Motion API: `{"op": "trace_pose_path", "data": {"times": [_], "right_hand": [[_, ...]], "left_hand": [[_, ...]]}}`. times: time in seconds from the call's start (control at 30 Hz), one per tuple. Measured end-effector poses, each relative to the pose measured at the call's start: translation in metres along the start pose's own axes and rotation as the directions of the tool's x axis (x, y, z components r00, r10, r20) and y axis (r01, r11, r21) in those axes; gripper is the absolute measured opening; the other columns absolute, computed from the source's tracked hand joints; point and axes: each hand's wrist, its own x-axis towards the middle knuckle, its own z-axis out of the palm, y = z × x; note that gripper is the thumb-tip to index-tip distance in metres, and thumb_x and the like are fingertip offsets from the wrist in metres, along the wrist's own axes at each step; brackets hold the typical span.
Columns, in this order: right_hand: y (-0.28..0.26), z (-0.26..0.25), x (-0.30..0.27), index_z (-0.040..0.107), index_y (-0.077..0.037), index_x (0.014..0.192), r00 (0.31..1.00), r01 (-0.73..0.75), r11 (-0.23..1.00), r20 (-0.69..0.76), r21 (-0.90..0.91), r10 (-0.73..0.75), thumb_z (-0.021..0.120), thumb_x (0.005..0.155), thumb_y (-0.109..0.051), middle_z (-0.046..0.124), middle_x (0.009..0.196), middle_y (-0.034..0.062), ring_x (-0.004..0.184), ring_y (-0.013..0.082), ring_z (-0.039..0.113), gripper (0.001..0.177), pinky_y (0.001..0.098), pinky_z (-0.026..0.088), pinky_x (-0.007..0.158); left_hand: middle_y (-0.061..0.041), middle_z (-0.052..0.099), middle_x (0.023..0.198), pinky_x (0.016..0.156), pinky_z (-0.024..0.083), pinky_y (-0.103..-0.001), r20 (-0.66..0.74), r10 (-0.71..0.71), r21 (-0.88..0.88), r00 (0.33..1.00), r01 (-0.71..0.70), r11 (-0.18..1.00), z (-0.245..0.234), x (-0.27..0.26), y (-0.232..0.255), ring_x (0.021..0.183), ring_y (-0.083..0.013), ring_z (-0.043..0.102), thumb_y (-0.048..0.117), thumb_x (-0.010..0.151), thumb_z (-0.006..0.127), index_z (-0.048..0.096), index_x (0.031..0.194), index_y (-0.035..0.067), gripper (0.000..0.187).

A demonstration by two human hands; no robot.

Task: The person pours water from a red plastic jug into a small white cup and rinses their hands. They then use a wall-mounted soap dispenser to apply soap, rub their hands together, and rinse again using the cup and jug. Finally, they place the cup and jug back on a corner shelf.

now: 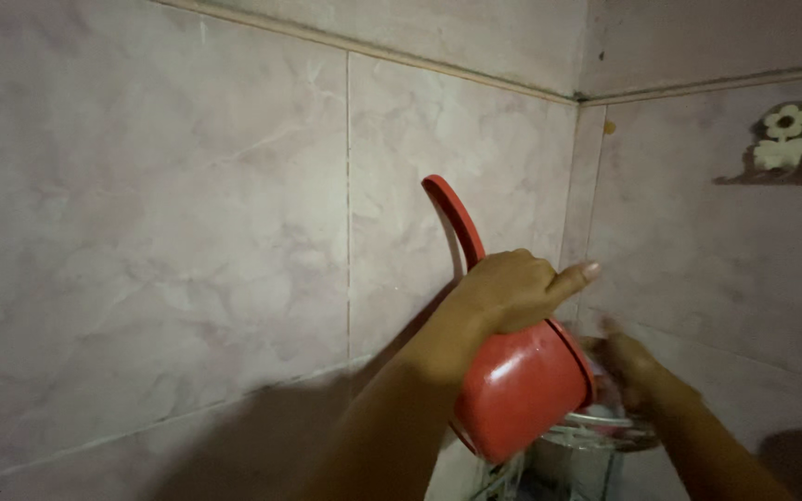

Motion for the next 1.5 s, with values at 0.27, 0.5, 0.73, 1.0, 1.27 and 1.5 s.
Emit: {"op": "trace_pose_path", "data": {"times": [0.27,0.5,0.73,1.0,1.27,1.5], "right_hand": [[-0.028,0.018,-0.053,0.063,-0.014,0.132,0.975,0.219,0.96,0.013,-0.177,-0.22,0.009,0.098,-0.076,0.052,0.087,0.0151,0.053,0.019,0.037,0.089,0.0346,0.033,0.045],[-0.03,0.027,-0.132,0.059,-0.002,0.131,0.921,0.387,0.914,0.09,-0.118,-0.379,0.009,0.097,-0.076,0.057,0.083,0.0076,0.052,0.0185,0.043,0.096,0.0349,0.034,0.042],[-0.005,0.014,-0.192,0.063,-0.009,0.135,0.959,0.273,0.94,-0.025,-0.207,-0.284,0.011,0.097,-0.079,0.056,0.08,0.0044,0.053,0.0171,0.039,0.095,0.0335,0.028,0.045],[0.028,-0.006,-0.244,0.065,-0.014,0.138,0.973,0.131,0.947,-0.142,-0.293,-0.179,0.024,0.096,-0.076,0.049,0.078,0.0111,0.06,0.0215,0.044,0.085,0.0375,0.036,0.05],[0.074,0.011,-0.249,0.066,-0.001,0.134,0.97,0.168,0.912,-0.102,-0.373,-0.22,0.026,0.11,-0.066,0.058,0.088,0.0262,0.07,0.0351,0.05,0.079,0.0447,0.043,0.057],[0.09,0.055,-0.271,0.064,0.0,0.135,0.974,0.15,0.944,-0.123,-0.293,-0.193,0.029,0.1,-0.062,0.069,0.116,0.0284,0.108,0.0392,0.066,0.078,0.0519,0.052,0.096]], "left_hand": [[-0.021,0.069,0.066,0.076,0.053,-0.05,-0.058,-0.012,-0.006,0.998,0.012,1.0,0.0,-0.018,0.002,0.071,-0.0389,0.069,0.07,0.097,0.016,0.075,0.064,0.006,0.092],[-0.016,0.061,0.052,0.062,0.053,-0.049,-0.32,-0.059,-0.009,0.945,0.059,0.998,0.006,-0.059,0.018,0.054,-0.0387,0.064,0.064,0.102,0.023,0.068,0.055,0.006,0.088],[-0.014,0.059,0.047,0.049,0.05,-0.046,-0.293,-0.155,-0.097,0.943,0.132,0.986,0.031,-0.086,0.055,0.042,-0.0322,0.062,0.056,0.106,0.029,0.066,0.058,0.008,0.077],[-0.013,0.062,0.054,0.05,0.05,-0.045,-0.502,0.032,-0.074,0.864,-0.079,0.994,0.048,-0.118,0.102,0.048,-0.0332,0.062,0.056,0.106,0.032,0.072,0.065,0.007,0.075],[-0.013,0.06,0.052,0.051,0.051,-0.046,-0.516,0.02,-0.11,0.856,-0.089,0.99,0.033,-0.185,0.095,0.048,-0.0324,0.062,0.056,0.105,0.035,0.067,0.057,0.009,0.074],[-0.014,0.057,0.048,0.052,0.051,-0.047,-0.506,0.011,-0.075,0.862,-0.057,0.996,0.02,-0.224,0.082,0.047,-0.0334,0.062,0.052,0.107,0.037,0.063,0.052,0.009,0.074]]}}
